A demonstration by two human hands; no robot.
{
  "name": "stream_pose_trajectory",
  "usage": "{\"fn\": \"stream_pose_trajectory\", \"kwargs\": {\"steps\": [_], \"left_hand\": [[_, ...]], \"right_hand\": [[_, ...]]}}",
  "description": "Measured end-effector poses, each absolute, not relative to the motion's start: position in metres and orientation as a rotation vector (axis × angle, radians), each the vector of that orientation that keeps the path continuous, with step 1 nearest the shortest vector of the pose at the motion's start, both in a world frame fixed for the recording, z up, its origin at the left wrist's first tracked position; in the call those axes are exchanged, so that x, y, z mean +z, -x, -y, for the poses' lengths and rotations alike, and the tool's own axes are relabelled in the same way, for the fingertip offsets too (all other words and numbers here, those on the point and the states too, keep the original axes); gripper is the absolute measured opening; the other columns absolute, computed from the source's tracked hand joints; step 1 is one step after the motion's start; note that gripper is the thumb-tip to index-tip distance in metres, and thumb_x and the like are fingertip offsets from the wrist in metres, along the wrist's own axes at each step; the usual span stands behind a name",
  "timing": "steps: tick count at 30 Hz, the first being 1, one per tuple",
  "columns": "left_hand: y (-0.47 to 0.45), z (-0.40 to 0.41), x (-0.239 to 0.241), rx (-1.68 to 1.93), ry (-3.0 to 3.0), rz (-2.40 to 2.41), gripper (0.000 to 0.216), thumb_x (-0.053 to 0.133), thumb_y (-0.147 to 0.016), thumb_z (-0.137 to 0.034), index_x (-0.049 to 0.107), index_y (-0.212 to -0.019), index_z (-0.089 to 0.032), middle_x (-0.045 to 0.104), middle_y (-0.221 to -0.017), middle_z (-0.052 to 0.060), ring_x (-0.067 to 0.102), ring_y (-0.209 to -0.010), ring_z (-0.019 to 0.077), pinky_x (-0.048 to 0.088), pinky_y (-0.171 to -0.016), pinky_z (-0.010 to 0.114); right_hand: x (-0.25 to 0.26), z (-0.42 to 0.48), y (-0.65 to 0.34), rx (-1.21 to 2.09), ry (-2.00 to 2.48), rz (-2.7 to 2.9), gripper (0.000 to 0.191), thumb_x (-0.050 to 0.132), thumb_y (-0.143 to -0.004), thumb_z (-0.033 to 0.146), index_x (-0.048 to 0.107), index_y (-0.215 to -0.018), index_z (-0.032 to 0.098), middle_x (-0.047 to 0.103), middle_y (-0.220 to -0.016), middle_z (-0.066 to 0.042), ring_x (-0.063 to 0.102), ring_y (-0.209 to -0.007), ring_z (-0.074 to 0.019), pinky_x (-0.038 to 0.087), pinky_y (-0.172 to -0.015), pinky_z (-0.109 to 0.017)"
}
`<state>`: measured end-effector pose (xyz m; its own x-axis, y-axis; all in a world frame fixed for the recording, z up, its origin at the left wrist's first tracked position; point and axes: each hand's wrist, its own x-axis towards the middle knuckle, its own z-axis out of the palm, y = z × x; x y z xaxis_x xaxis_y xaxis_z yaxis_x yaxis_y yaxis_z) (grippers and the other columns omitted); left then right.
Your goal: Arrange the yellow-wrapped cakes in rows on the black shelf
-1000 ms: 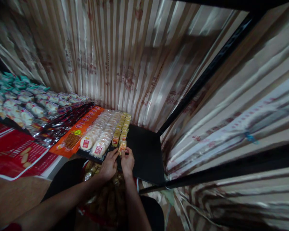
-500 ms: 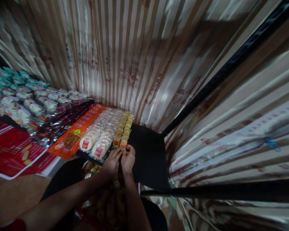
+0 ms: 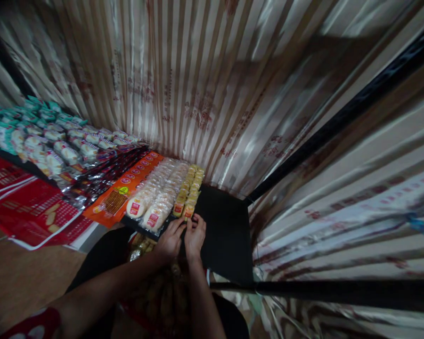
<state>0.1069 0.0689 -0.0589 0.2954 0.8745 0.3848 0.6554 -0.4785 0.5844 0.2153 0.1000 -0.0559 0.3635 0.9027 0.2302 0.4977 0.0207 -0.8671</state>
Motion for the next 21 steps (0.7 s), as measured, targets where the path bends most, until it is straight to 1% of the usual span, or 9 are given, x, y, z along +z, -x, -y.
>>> {"fn": "stream_pose_trajectory", "kwargs": {"steps": [3, 7, 10, 14, 15, 18, 20, 21], "left_hand": [[-0.099, -0.054, -0.053, 1.015, -2.285, -1.415, 0.047, 0.037, -0.074, -0.009, 0.056, -0.117, -0.01, 0.051, -0.126, 0.015, 0.043, -0.119, 0.0254, 0.038, -0.102, 0.046], [-0.078, -0.03, -0.062, 1.159, -2.216, -1.648, 0.043, 0.036, -0.078, -0.008, 0.059, -0.113, -0.017, 0.052, -0.122, 0.013, 0.045, -0.116, 0.0236, 0.041, -0.099, 0.044], [-0.056, -0.021, -0.074, 1.23, -2.129, -1.828, 0.042, 0.037, -0.079, -0.008, 0.058, -0.114, -0.016, 0.048, -0.125, 0.015, 0.042, -0.119, 0.0257, 0.04, -0.098, 0.047], [-0.032, -0.025, -0.078, 1.142, -2.098, -1.823, 0.046, 0.035, -0.08, -0.009, 0.052, -0.122, -0.014, 0.047, -0.126, 0.016, 0.041, -0.12, 0.026, 0.039, -0.098, 0.047], [-0.028, -0.027, -0.076, 1.105, -2.097, -1.802, 0.046, 0.035, -0.081, -0.009, 0.051, -0.124, -0.014, 0.047, -0.126, 0.016, 0.041, -0.119, 0.0257, 0.039, -0.098, 0.047], [-0.025, -0.035, -0.069, 1.034, -2.079, -1.749, 0.049, 0.035, -0.08, -0.009, 0.046, -0.128, -0.011, 0.045, -0.129, 0.017, 0.039, -0.122, 0.0262, 0.038, -0.1, 0.047], [-0.025, -0.038, -0.065, 1.019, -2.061, -1.731, 0.052, 0.037, -0.078, -0.008, 0.045, -0.13, -0.009, 0.044, -0.13, 0.018, 0.038, -0.123, 0.027, 0.036, -0.102, 0.047], [-0.025, -0.039, -0.064, 1.017, -2.055, -1.722, 0.054, 0.038, -0.077, -0.007, 0.044, -0.13, -0.009, 0.044, -0.13, 0.018, 0.037, -0.124, 0.0274, 0.036, -0.102, 0.048]], "right_hand": [[-0.049, -0.083, -0.207, 0.47, 1.599, 1.298, 0.034, 0.046, -0.08, 0.043, 0.058, -0.096, 0.015, 0.059, -0.096, -0.011, 0.058, -0.077, -0.0176, 0.049, -0.074, -0.032], [-0.046, -0.06, -0.189, 0.564, 1.523, 1.401, 0.03, 0.044, -0.083, 0.041, 0.061, -0.095, 0.018, 0.061, -0.093, -0.009, 0.059, -0.08, -0.0179, 0.049, -0.076, -0.031], [-0.048, -0.053, -0.172, 0.641, 1.463, 1.506, 0.031, 0.045, -0.083, 0.037, 0.062, -0.101, 0.018, 0.062, -0.097, -0.009, 0.06, -0.08, -0.0169, 0.05, -0.075, -0.03], [-0.051, -0.058, -0.151, 0.7, 1.401, 1.593, 0.033, 0.046, -0.083, 0.033, 0.062, -0.109, 0.019, 0.06, -0.108, -0.01, 0.061, -0.081, -0.0157, 0.052, -0.069, -0.027], [-0.051, -0.06, -0.147, 0.687, 1.394, 1.604, 0.033, 0.046, -0.083, 0.032, 0.062, -0.108, 0.019, 0.059, -0.109, -0.011, 0.062, -0.085, -0.0164, 0.052, -0.072, -0.028], [-0.047, -0.066, -0.14, 0.594, 1.399, 1.635, 0.033, 0.044, -0.084, 0.03, 0.064, -0.107, 0.019, 0.06, -0.112, -0.011, 0.058, -0.101, -0.019, 0.048, -0.087, -0.032], [-0.044, -0.068, -0.137, 0.535, 1.427, 1.655, 0.032, 0.043, -0.084, 0.028, 0.064, -0.107, 0.018, 0.06, -0.113, -0.01, 0.056, -0.105, -0.0193, 0.045, -0.093, -0.035], [-0.042, -0.069, -0.136, 0.514, 1.445, 1.662, 0.033, 0.043, -0.084, 0.027, 0.064, -0.107, 0.018, 0.06, -0.113, -0.01, 0.056, -0.105, -0.0192, 0.044, -0.094, -0.035]]}}
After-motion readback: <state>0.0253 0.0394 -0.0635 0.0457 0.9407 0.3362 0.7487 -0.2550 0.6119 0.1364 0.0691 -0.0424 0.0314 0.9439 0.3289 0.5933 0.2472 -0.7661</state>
